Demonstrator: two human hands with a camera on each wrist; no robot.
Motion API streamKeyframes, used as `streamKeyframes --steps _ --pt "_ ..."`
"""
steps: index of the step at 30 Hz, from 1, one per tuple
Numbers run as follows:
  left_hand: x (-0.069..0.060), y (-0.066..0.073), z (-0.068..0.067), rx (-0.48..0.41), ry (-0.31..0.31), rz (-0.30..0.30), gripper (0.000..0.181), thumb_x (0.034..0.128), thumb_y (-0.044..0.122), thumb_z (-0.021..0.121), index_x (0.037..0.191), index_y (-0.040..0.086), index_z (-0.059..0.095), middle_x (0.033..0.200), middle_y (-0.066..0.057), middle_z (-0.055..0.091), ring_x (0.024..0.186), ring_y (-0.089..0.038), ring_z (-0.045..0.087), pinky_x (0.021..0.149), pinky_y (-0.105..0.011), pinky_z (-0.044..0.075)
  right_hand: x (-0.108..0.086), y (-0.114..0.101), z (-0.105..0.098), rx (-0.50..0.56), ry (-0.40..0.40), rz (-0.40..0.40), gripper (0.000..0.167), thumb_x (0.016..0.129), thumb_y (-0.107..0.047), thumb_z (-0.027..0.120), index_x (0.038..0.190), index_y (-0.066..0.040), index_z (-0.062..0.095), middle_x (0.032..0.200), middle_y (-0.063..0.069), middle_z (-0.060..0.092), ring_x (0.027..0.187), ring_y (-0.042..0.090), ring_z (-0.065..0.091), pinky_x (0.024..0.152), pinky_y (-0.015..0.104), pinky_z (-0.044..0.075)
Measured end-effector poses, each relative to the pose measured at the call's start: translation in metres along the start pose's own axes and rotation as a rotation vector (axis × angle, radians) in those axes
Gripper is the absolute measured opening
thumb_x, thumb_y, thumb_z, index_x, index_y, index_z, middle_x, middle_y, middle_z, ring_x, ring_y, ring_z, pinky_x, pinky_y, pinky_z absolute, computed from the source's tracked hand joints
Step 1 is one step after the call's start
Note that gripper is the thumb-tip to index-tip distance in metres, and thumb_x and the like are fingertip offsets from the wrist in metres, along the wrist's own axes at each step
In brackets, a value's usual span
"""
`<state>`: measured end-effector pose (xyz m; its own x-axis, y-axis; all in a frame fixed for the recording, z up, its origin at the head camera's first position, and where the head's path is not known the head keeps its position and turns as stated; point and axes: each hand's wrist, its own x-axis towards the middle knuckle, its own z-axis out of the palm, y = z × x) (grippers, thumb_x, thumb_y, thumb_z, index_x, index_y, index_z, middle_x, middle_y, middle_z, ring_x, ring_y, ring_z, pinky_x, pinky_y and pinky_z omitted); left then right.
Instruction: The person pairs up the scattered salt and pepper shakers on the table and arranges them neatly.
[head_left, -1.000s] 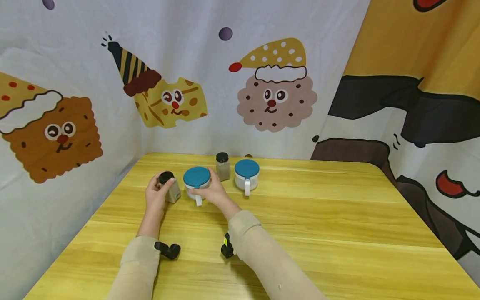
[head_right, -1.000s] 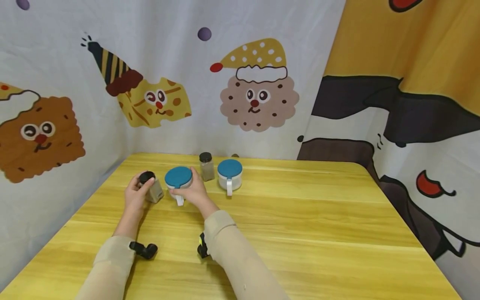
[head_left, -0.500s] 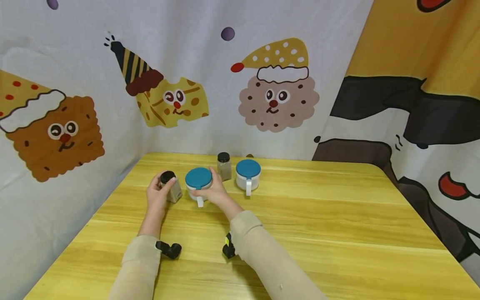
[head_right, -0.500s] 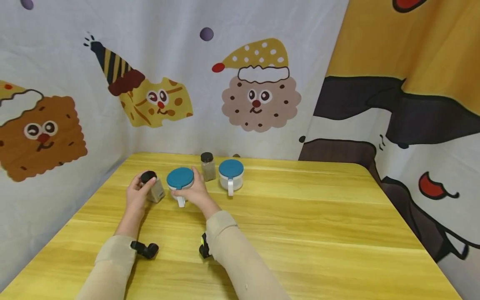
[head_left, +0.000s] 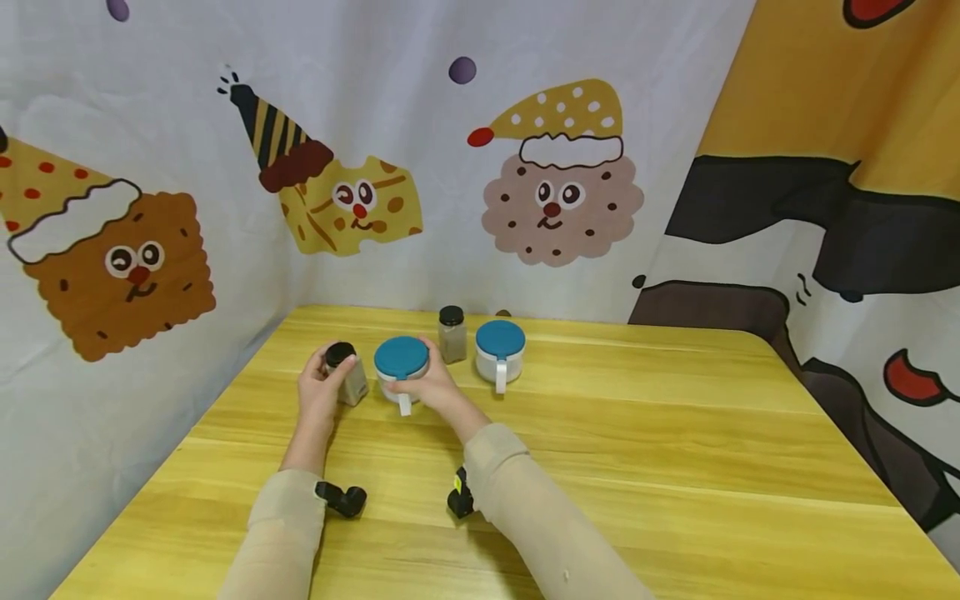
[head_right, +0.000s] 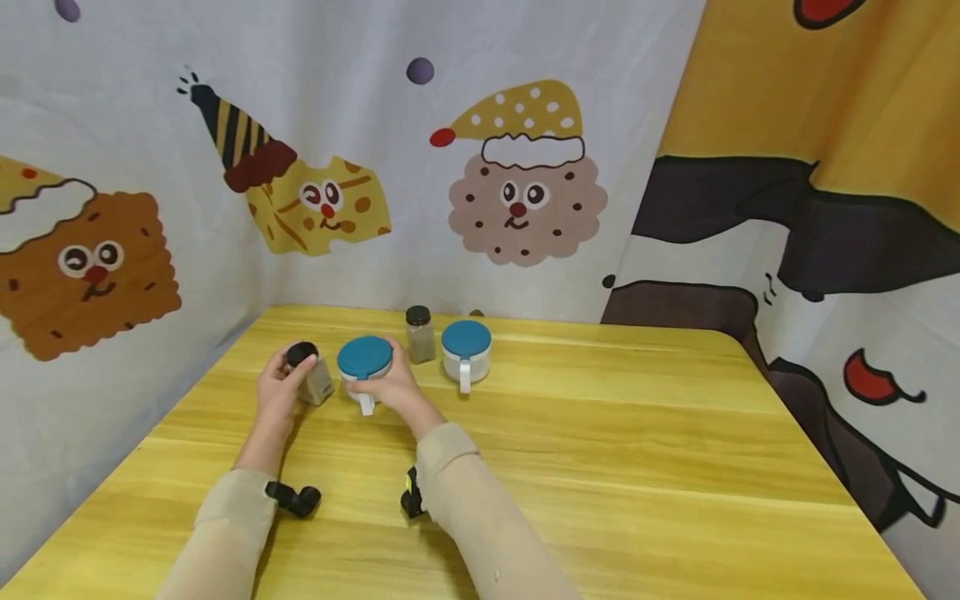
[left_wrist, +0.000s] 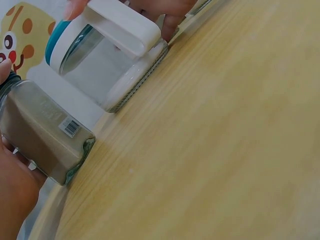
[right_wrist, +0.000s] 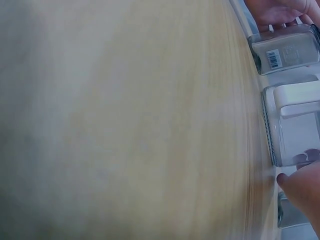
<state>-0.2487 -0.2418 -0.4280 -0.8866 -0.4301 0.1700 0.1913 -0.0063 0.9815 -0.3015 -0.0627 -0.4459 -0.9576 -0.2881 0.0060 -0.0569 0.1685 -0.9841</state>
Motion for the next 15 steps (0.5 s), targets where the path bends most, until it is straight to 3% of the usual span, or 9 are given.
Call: streamKeyframes --steps 10,15 --pt "-0.001 0.003 0.001 0.013 -0.005 0.006 0.050 0.0881 0.014 0.071 0.132 -0.002 0.053 0.110 0.006 0.058 0.104 -0.010 0.051 0.091 -0.027 0.040 0.002 0.002 0.000 -0.017 0.001 0.000 0.105 0.069 -0.022 0.088 0.152 -0.027 0.022 0.148 0.008 0.036 0.131 0.029 0.037 0.104 0.049 0.032" --pt "0.005 -0.008 0.000 -0.002 0.007 0.006 0.048 0.0886 0.012 0.070 0.132 0.000 0.055 0.108 0.007 0.058 0.101 -0.010 0.053 0.087 -0.022 0.042 0.001 0.004 0.001 -0.018 0.008 -0.018 0.108 0.069 -0.022 0.088 0.153 -0.024 0.019 0.149 0.007 0.034 0.132 0.029 0.036 0.105 0.050 0.030"
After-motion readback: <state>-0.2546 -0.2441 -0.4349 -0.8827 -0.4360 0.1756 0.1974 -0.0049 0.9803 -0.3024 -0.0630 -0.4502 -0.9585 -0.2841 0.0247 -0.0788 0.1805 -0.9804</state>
